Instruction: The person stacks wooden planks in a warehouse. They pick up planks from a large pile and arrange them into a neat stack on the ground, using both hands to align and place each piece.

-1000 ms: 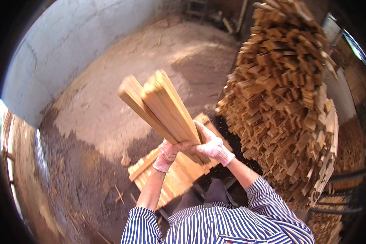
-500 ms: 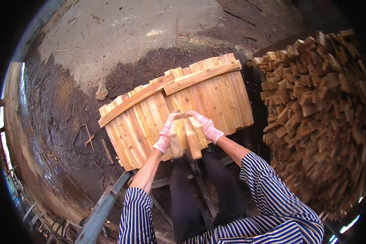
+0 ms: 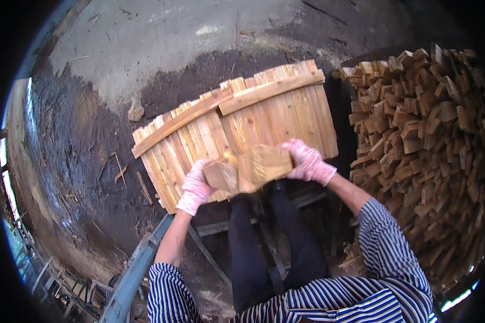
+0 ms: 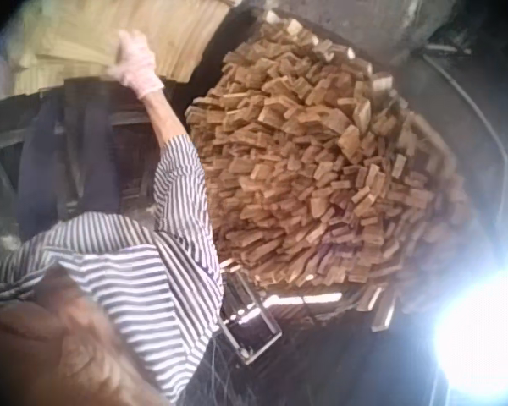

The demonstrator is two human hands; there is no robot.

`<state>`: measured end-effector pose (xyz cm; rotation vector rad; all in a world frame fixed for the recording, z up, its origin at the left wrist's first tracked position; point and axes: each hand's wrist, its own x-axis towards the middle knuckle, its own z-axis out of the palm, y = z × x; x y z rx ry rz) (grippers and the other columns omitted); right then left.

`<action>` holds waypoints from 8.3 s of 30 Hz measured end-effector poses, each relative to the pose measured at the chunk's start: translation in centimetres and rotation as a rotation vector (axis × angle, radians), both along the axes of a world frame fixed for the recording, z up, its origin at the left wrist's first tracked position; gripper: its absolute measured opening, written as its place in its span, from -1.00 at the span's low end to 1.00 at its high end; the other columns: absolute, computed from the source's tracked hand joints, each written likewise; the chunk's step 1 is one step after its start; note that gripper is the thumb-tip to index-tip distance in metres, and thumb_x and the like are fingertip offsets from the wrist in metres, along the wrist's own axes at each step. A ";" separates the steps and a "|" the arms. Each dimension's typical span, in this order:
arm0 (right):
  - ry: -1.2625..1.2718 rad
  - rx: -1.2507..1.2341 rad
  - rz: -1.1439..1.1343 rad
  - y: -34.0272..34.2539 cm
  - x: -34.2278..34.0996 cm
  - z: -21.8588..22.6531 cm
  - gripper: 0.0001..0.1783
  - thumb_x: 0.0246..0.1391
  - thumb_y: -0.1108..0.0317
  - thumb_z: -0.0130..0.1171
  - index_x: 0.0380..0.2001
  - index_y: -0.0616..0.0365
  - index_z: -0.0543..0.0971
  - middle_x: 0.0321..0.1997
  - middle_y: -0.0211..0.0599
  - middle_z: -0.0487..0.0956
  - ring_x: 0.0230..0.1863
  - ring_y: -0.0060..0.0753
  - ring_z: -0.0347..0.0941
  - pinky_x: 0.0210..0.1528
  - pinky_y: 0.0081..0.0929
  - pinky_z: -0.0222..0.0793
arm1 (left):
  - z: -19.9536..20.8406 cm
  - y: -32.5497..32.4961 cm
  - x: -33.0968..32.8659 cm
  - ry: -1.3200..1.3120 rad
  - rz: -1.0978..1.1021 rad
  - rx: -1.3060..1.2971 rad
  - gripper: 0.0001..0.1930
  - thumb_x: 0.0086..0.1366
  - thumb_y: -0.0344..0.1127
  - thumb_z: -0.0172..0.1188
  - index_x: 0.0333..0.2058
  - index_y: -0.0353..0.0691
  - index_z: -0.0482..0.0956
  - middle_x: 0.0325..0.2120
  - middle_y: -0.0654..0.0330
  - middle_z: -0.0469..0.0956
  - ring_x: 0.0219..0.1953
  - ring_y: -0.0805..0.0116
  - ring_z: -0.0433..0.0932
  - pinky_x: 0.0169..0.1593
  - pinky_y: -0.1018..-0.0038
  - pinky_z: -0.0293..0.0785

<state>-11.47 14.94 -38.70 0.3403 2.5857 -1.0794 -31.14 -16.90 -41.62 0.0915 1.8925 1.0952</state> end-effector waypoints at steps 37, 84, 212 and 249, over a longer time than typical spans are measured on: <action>-0.259 0.009 -0.797 -13.6 16.1 15.5 0.03 -0.03 0.31 0.31 0.49 -0.13 0.04 0.45 0.07 0.14 0.34 0.29 0.28 0.20 0.16 0.39 | 0.3 2.5 11.6 0.303 -0.861 -0.080 -0.24 0.21 -0.10 0.35 0.29 -0.36 0.31 0.10 -0.04 0.50 0.15 0.10 0.48 0.16 0.25 0.44; 1.228 -0.897 -1.381 38.2 38.9 74.0 -0.53 0.28 0.09 0.19 0.18 0.01 0.55 0.22 -0.19 0.55 0.23 -0.16 0.46 0.18 -0.05 0.49 | 92.3 68.5 40.8 1.724 -1.023 0.775 -0.44 0.41 0.26 0.06 0.04 -0.13 0.54 -0.35 0.09 0.64 -0.49 0.34 0.60 -0.55 0.40 0.55; 0.003 -0.749 -0.432 -16.0 -19.9 1.5 0.32 -0.17 -0.16 0.54 0.52 0.09 0.03 0.38 0.11 0.39 0.35 -0.11 0.39 0.39 -0.33 0.27 | -1.9 -7.8 -5.6 -0.230 0.620 0.486 -0.54 0.32 -0.32 0.32 0.15 -0.34 0.49 -0.07 0.17 0.64 -0.03 0.42 0.61 0.07 0.45 0.56; 1.176 -0.013 -1.329 7.5 32.8 60.4 0.03 0.09 0.26 0.42 0.50 0.00 0.04 0.47 0.02 0.24 0.42 0.00 0.26 0.39 -0.09 0.34 | 35.4 29.3 0.7 0.124 -0.274 0.568 -0.68 0.34 0.01 0.28 -0.33 -0.03 0.37 -0.56 0.38 0.37 -0.58 0.58 0.29 -0.56 0.54 0.16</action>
